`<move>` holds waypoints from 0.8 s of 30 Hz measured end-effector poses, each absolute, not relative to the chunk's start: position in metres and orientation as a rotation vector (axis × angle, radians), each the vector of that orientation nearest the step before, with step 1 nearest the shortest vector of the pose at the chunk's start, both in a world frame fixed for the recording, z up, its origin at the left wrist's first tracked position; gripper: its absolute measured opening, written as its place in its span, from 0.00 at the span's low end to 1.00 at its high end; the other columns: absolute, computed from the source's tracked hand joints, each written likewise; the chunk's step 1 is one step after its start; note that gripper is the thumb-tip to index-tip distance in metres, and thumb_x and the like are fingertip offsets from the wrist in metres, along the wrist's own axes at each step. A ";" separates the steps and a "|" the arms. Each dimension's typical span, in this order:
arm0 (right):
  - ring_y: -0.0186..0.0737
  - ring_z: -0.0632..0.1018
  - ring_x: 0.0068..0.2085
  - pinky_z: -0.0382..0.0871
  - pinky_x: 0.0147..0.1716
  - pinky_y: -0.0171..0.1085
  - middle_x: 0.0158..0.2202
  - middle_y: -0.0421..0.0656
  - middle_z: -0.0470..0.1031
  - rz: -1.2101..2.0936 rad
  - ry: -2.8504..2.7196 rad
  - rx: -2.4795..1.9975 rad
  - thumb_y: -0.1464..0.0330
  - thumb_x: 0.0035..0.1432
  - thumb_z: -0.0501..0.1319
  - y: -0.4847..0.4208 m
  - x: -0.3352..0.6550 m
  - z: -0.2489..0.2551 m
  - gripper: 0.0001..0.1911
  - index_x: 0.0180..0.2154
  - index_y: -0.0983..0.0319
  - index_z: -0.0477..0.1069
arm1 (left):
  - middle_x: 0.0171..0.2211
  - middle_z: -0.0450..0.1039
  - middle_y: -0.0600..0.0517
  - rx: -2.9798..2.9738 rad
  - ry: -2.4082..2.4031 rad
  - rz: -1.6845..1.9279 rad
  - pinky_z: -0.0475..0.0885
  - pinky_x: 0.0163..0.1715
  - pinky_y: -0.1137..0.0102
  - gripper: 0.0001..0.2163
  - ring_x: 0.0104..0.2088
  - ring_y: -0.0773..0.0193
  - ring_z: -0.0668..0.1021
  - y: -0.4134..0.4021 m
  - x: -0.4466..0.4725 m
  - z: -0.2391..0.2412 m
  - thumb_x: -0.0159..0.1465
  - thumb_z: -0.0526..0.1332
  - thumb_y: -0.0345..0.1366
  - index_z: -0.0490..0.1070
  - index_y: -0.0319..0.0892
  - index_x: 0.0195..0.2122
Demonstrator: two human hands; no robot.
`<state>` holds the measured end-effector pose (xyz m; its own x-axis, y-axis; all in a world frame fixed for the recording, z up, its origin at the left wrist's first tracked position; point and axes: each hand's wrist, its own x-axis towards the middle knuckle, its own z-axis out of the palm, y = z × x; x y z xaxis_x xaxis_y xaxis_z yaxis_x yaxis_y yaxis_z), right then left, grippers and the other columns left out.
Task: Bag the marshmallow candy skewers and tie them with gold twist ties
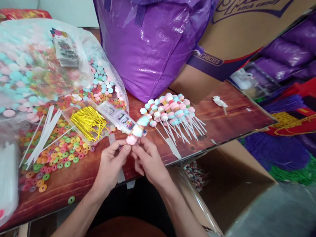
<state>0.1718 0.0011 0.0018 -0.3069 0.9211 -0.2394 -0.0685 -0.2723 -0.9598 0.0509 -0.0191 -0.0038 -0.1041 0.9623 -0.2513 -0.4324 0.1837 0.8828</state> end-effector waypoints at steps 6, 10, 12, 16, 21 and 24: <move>0.34 0.76 0.30 0.72 0.30 0.34 0.32 0.42 0.75 0.803 -1.601 -1.129 0.69 0.68 0.53 -0.003 0.181 -0.009 0.09 0.39 0.59 0.72 | 0.23 0.65 0.59 0.101 0.863 1.115 0.53 0.15 0.84 0.18 0.19 0.80 0.61 -0.007 0.044 0.004 0.43 0.79 0.31 0.73 0.36 0.31; 0.41 0.79 0.42 0.73 0.41 0.39 0.43 0.47 0.78 0.212 -1.929 -0.963 0.76 0.65 0.57 0.000 0.189 -0.013 0.14 0.46 0.57 0.76 | 0.24 0.66 0.58 0.012 0.855 1.098 0.56 0.14 0.84 0.20 0.20 0.79 0.65 -0.007 0.046 0.004 0.40 0.79 0.30 0.74 0.36 0.32; 0.41 0.78 0.40 0.72 0.39 0.39 0.40 0.47 0.79 0.073 -1.963 -0.908 0.77 0.63 0.59 0.002 0.190 -0.014 0.13 0.46 0.58 0.76 | 0.24 0.67 0.58 0.008 0.851 1.091 0.56 0.14 0.84 0.20 0.20 0.79 0.66 -0.010 0.049 0.004 0.41 0.79 0.31 0.75 0.36 0.33; 0.43 0.77 0.38 0.72 0.38 0.40 0.36 0.48 0.77 0.053 -1.888 -0.942 0.78 0.63 0.57 0.000 0.184 -0.013 0.09 0.40 0.61 0.73 | 0.25 0.69 0.57 0.110 0.837 1.117 0.61 0.18 0.82 0.15 0.22 0.77 0.68 -0.014 0.059 0.004 0.47 0.77 0.34 0.76 0.38 0.33; 0.39 0.75 0.35 0.69 0.35 0.38 0.32 0.43 0.72 0.501 -1.676 -1.133 0.74 0.66 0.53 -0.015 0.180 0.000 0.08 0.35 0.60 0.68 | 0.32 0.74 0.52 0.337 0.748 1.153 0.72 0.33 0.73 0.15 0.32 0.66 0.75 -0.012 0.062 0.009 0.54 0.72 0.47 0.79 0.41 0.35; 0.36 0.73 0.32 0.67 0.33 0.35 0.31 0.40 0.70 0.740 -1.536 -1.200 0.72 0.66 0.54 -0.022 0.186 0.014 0.08 0.33 0.60 0.68 | 0.34 0.75 0.48 0.566 0.743 1.188 0.72 0.43 0.67 0.22 0.39 0.59 0.76 -0.015 0.058 0.017 0.62 0.61 0.58 0.79 0.41 0.32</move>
<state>0.1859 -0.0217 0.0141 0.0023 0.9416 0.3367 0.3237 0.3178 -0.8912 0.0584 -0.0155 0.0175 0.1916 0.9579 -0.2138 -0.6117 0.2869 0.7373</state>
